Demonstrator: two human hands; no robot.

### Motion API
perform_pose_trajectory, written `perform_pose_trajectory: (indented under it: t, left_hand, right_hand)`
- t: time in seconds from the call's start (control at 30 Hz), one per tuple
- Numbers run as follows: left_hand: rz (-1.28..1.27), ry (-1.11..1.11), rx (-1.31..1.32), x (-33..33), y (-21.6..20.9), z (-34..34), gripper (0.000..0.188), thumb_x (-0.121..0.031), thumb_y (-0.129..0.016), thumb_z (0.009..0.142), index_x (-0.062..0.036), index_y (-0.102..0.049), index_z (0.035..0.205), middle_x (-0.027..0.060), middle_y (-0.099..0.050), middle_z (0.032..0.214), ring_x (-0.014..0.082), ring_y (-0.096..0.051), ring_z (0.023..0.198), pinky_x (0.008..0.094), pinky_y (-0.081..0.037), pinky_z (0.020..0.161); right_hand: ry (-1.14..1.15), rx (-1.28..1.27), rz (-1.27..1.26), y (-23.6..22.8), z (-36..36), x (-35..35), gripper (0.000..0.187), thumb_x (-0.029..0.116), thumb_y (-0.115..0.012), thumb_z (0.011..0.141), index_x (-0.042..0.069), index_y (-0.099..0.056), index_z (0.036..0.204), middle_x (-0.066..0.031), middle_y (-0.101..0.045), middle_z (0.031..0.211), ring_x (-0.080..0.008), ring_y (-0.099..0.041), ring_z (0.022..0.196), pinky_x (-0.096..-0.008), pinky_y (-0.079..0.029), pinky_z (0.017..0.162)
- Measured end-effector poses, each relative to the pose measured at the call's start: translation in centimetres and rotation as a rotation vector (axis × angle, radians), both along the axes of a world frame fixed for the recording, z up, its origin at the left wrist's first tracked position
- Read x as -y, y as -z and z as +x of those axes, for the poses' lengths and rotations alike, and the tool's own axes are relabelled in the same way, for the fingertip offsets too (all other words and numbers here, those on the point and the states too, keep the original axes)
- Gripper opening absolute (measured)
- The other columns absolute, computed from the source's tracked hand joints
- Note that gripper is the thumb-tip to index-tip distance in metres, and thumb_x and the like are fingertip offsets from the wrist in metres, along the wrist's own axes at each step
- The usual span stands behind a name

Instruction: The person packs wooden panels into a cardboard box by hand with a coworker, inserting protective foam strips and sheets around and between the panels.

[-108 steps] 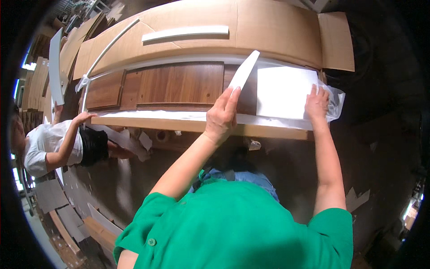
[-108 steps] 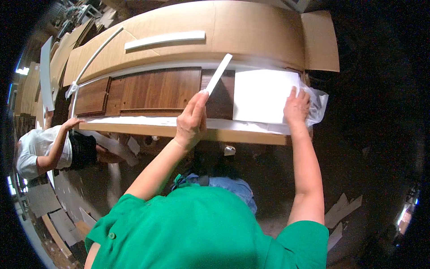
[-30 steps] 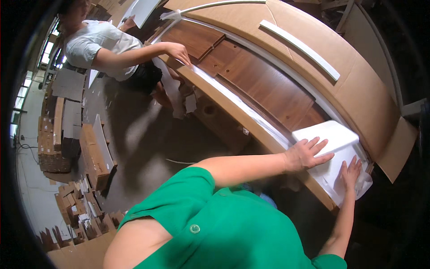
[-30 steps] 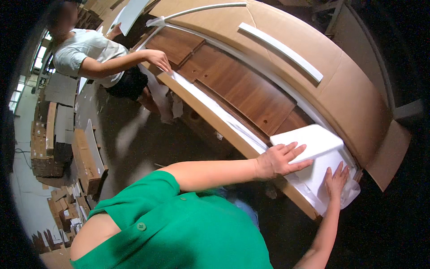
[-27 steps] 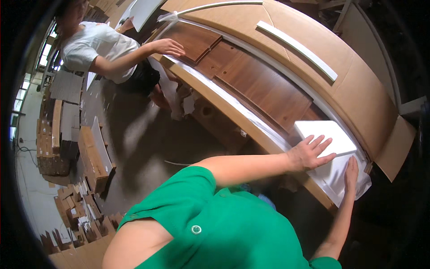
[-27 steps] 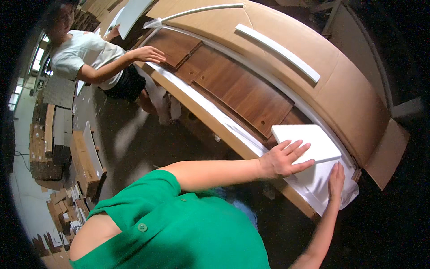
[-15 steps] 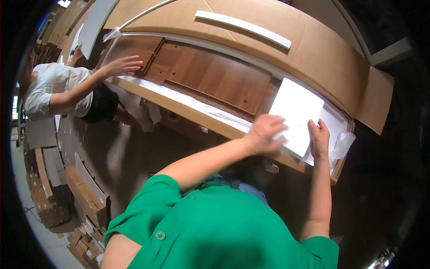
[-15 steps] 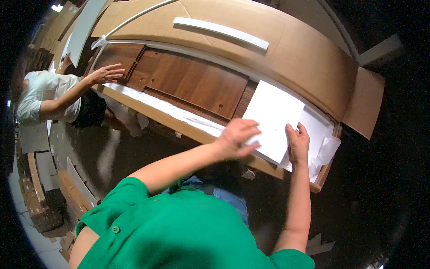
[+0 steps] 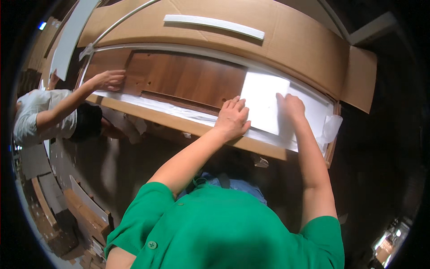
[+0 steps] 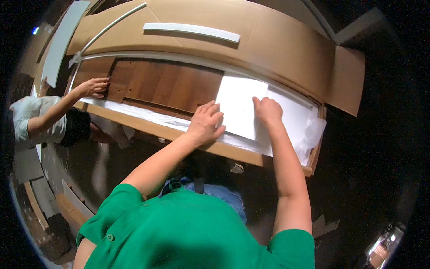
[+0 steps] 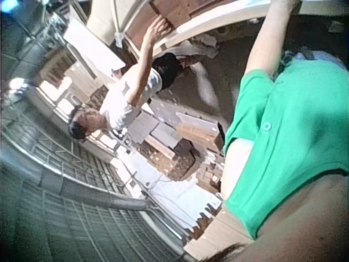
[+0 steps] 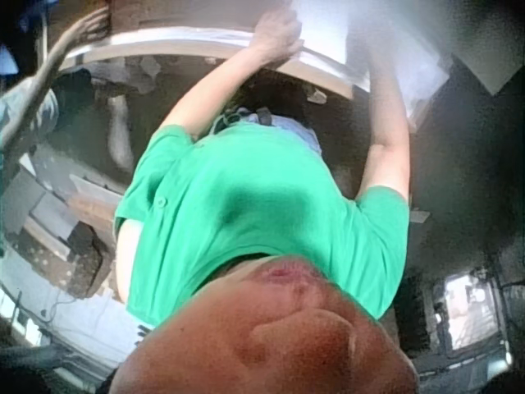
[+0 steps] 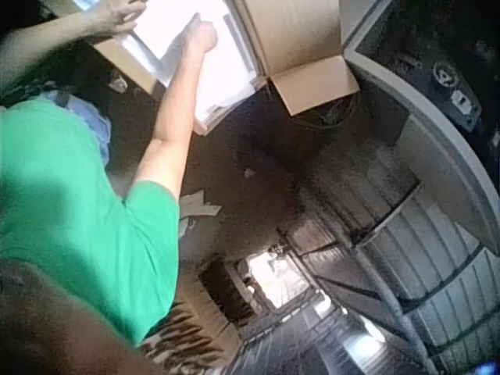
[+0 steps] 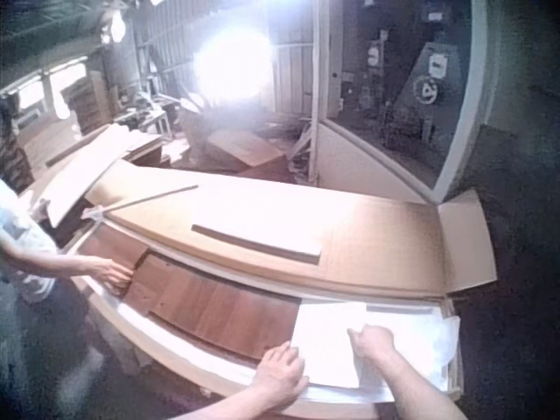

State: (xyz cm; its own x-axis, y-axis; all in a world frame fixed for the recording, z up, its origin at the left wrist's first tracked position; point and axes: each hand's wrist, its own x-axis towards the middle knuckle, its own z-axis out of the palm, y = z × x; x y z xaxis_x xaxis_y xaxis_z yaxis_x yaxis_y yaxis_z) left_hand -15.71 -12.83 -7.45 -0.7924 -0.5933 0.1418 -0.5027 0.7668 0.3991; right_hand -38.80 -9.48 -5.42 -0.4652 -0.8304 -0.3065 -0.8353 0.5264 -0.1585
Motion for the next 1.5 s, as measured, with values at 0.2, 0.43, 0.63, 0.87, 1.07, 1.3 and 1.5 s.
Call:
perform_pose_trajectory:
  t: [0.2,0.43,0.63,0.87,1.07,1.3,1.5]
  left_hand:
    - [-0.025,0.219,0.027,0.5,-0.6,-2.3,0.057,-0.048,-0.061,0.079,-0.0135,-0.05,0.124,0.0185,-0.038,0.135,0.0335,-0.031,0.129,0.0469,-0.024,0.106]
    - [-0.116,0.498,0.208,-1.6,0.0,-8.0,0.058,-0.062,-0.045,0.081,-0.031,-0.043,0.13,0.015,-0.017,0.148,0.033,-0.017,0.136,0.0605,-0.018,0.103]
    - [-0.163,0.509,0.34,-1.4,-0.6,-8.2,0.05,-0.052,-0.051,0.083,-0.0254,-0.048,0.125,0.0034,-0.014,0.15,0.029,-0.007,0.139,0.0639,-0.014,0.104]
    - [-0.173,0.512,0.44,-1.0,0.8,-8.2,0.063,-0.059,-0.037,0.087,-0.0235,-0.029,0.138,-0.0013,-0.017,0.149,0.0208,-0.009,0.139,0.0582,-0.007,0.109]
    - [-0.21,0.485,0.441,-1.1,1.0,-7.8,0.069,-0.063,-0.023,0.088,-0.0242,-0.016,0.144,-0.0041,-0.013,0.15,0.0206,-0.006,0.139,0.055,-0.005,0.111]
    - [-0.205,0.452,0.592,-0.8,-0.2,-7.4,0.067,-0.062,-0.024,0.088,-0.0251,-0.018,0.143,-0.0049,-0.012,0.15,0.0214,-0.006,0.139,0.0546,-0.006,0.111]
    - [-0.168,0.385,0.395,0.3,2.0,-5.8,0.077,-0.068,-0.026,0.084,-0.0186,-0.02,0.143,0.0013,-0.014,0.15,0.0231,-0.008,0.139,0.0556,-0.007,0.11]
  right_hand:
    - [-0.183,-0.104,0.101,0.9,-0.7,1.0,0.048,0.044,-0.039,0.091,0.005,-0.068,0.086,-0.0168,-0.066,0.085,-0.0324,-0.064,0.082,-0.043,-0.051,0.071]
    - [0.104,0.271,-0.231,2.8,-3.2,-1.9,0.042,0.045,-0.045,0.089,0.008,-0.065,0.094,-0.0179,-0.065,0.083,-0.0333,-0.062,0.084,-0.0417,-0.048,0.076]
    - [-0.36,-0.097,-0.426,5.1,-2.6,-7.5,0.04,0.032,-0.05,0.088,0.018,-0.048,0.126,-0.0115,-0.04,0.133,-0.0298,-0.039,0.121,-0.0424,-0.033,0.098]
    - [-0.267,-0.175,-0.138,4.3,-2.2,-8.0,0.047,0.043,-0.028,0.095,0.027,-0.029,0.139,-0.0033,-0.019,0.148,-0.0263,-0.012,0.137,-0.0467,-0.01,0.11]
    - [-0.278,-0.17,-0.113,4.4,-2.4,-8.2,0.047,0.043,-0.026,0.096,0.027,-0.027,0.14,-0.003,-0.017,0.149,-0.0258,-0.011,0.138,-0.049,-0.01,0.11]
    - [-0.286,-0.211,-0.057,3.5,-2.3,-8.3,0.047,0.042,-0.025,0.096,0.027,-0.026,0.141,-0.0028,-0.018,0.149,-0.026,-0.013,0.137,-0.0499,-0.013,0.11]
    - [-0.3,-0.194,-0.105,3.6,-2.0,-7.5,0.047,0.039,-0.029,0.095,0.027,-0.028,0.14,-0.0054,-0.019,0.149,-0.0275,-0.014,0.137,-0.0509,-0.013,0.109]
